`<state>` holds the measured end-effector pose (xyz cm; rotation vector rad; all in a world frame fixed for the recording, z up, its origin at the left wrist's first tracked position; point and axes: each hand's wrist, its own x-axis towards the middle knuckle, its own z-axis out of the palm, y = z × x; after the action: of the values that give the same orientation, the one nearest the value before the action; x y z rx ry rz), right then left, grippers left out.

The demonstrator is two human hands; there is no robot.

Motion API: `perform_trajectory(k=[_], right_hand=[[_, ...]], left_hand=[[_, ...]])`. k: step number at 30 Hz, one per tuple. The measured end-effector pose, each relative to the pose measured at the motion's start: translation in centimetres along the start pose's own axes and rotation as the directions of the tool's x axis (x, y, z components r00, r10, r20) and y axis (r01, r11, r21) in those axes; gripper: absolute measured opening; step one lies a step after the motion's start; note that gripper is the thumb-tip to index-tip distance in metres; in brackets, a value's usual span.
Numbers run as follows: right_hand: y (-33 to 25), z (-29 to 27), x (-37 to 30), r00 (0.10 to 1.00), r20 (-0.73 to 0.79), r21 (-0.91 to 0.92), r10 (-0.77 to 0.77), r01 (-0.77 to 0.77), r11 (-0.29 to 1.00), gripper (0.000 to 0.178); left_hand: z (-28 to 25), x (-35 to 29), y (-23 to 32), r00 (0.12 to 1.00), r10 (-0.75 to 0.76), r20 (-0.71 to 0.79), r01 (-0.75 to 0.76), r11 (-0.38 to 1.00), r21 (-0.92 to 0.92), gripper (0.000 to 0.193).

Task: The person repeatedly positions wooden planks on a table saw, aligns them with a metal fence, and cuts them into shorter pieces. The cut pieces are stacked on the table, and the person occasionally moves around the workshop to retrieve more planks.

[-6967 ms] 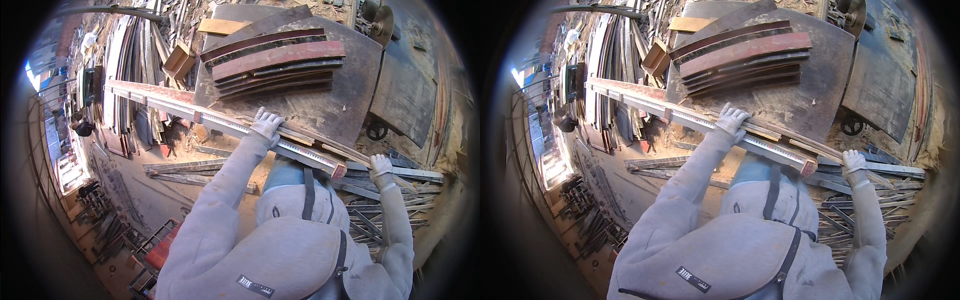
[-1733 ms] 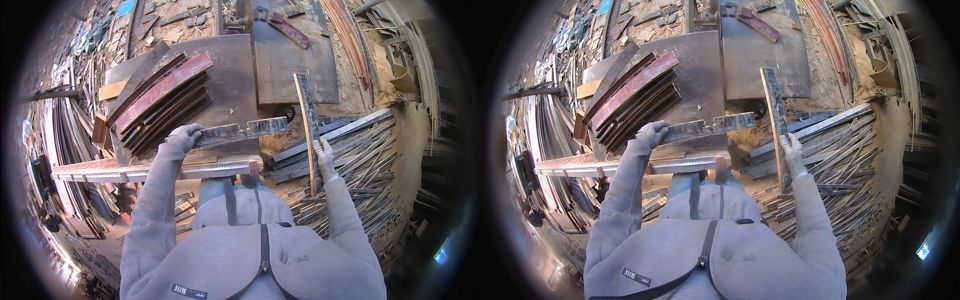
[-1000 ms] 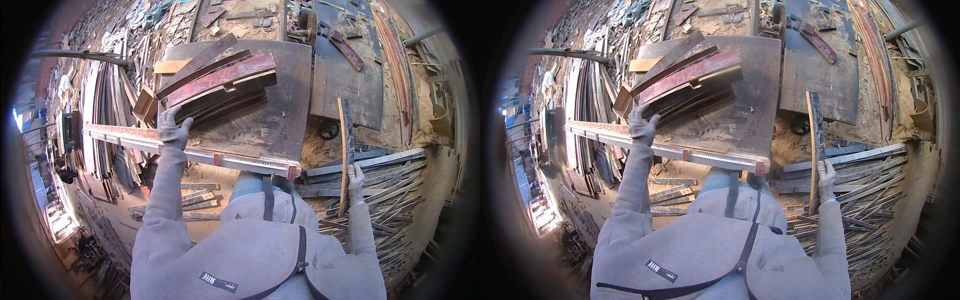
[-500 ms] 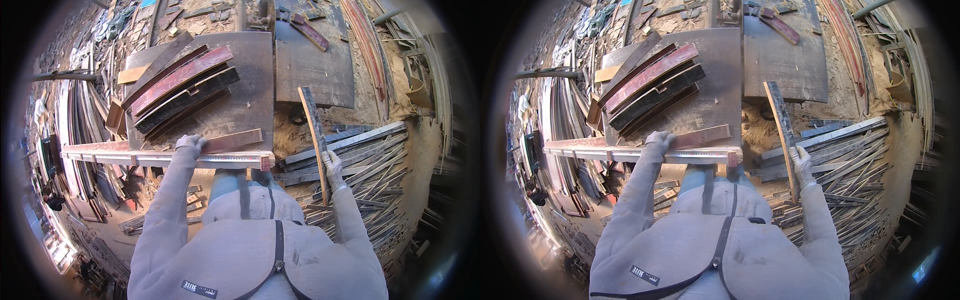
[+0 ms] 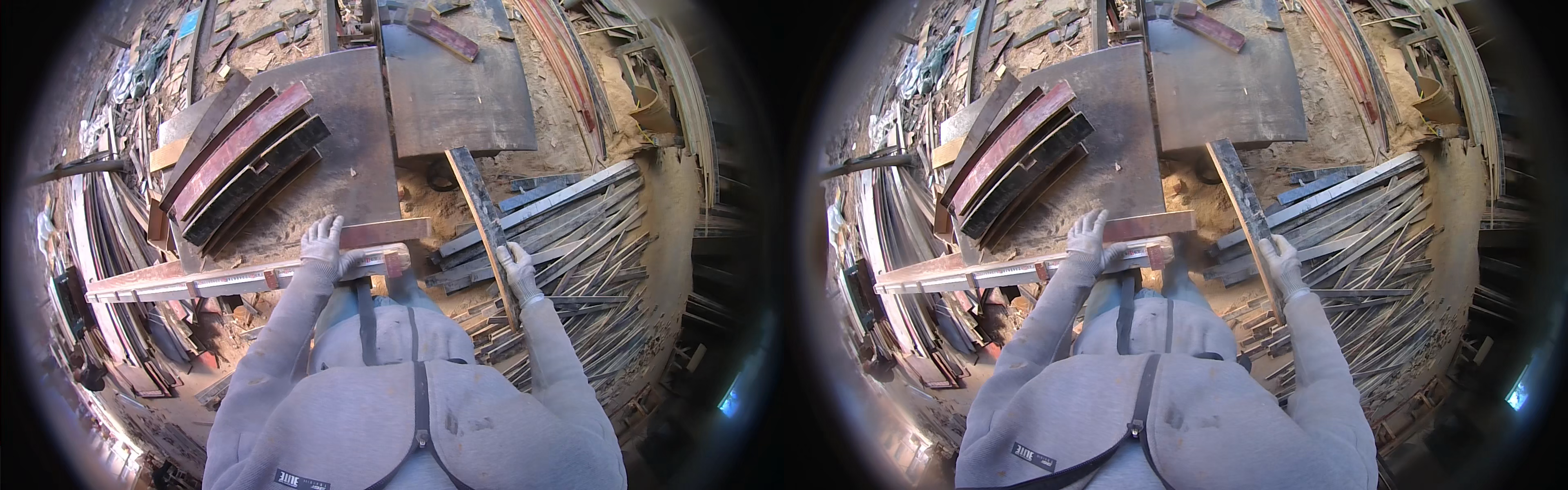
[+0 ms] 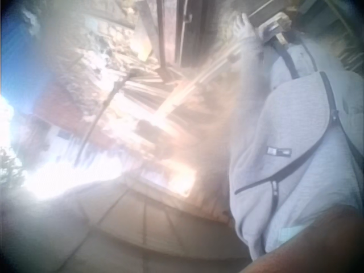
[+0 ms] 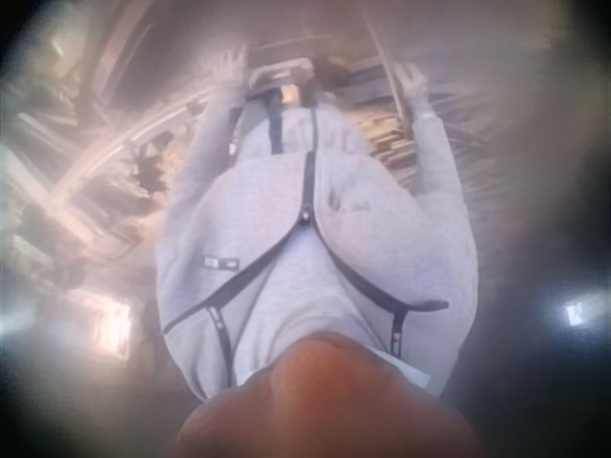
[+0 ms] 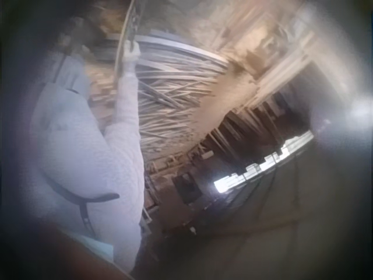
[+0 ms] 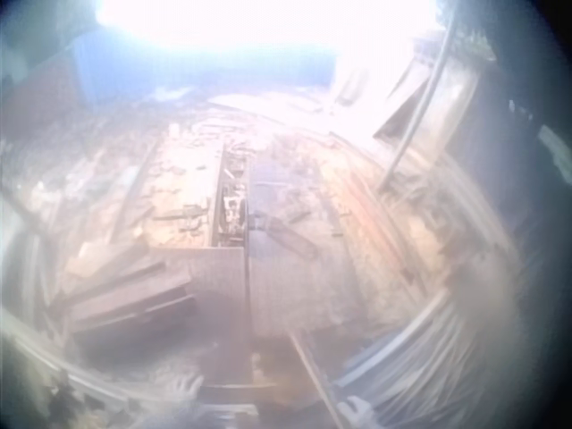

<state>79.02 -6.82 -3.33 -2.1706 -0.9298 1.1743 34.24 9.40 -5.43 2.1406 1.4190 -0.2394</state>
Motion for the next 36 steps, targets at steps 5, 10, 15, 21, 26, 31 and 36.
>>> perform_trajectory(k=[5, 10, 15, 21, 26, 31, 36], right_hand=[[0.9, 0.2, -0.2, 0.994, 0.003, 0.156, -0.112, 0.11, 0.982, 0.044], [1.1, 0.7, -1.3, 0.996, 0.017, 0.01, 0.09, -0.09, 0.996, 0.086], [-1.4, 0.8, 1.8, 0.982, -0.17, -0.101, -0.077, 0.06, 0.993, 0.096], [-7.5, 3.8, 10.0, 0.87, -0.48, -0.226, 0.113, -0.247, 0.942, 0.096], [-12.8, 4.2, 19.4, 0.836, -0.5, -0.249, 0.227, -0.39, 0.887, 0.094], [-14.6, 3.5, 25.2, 0.852, -0.523, -0.503, 0.018, -0.326, 0.8, 0.096], [-17.2, 4.6, 30.4, 0.772, -0.369, -0.714, -0.517, 0.12, 0.689, 0.064]], left_hand=[[3.0, -1.7, 1.7, 0.987, 0.141, -0.074, -0.131, 0.984, 0.118, 0.13], [3.6, -1.7, 1.2, 0.976, 0.174, -0.13, -0.174, 0.985, 0.008, 0.114], [2.6, 1.4, 0.1, 0.944, 0.255, -0.212, -0.256, 0.966, 0.02, 0.104], [-1.4, 6.0, -1.0, 0.915, 0.298, -0.274, -0.286, 0.955, 0.081, 0.099], [-6.1, 12.6, -2.1, 0.919, 0.3, -0.255, -0.291, 0.954, 0.071, 0.101], [-10.2, 18.8, -3.1, 0.936, 0.288, -0.2, -0.273, 0.957, 0.099, 0.099], [-15.3, 25.7, -4.0, 0.959, 0.232, -0.165, -0.21, 0.968, 0.139, 0.099]])
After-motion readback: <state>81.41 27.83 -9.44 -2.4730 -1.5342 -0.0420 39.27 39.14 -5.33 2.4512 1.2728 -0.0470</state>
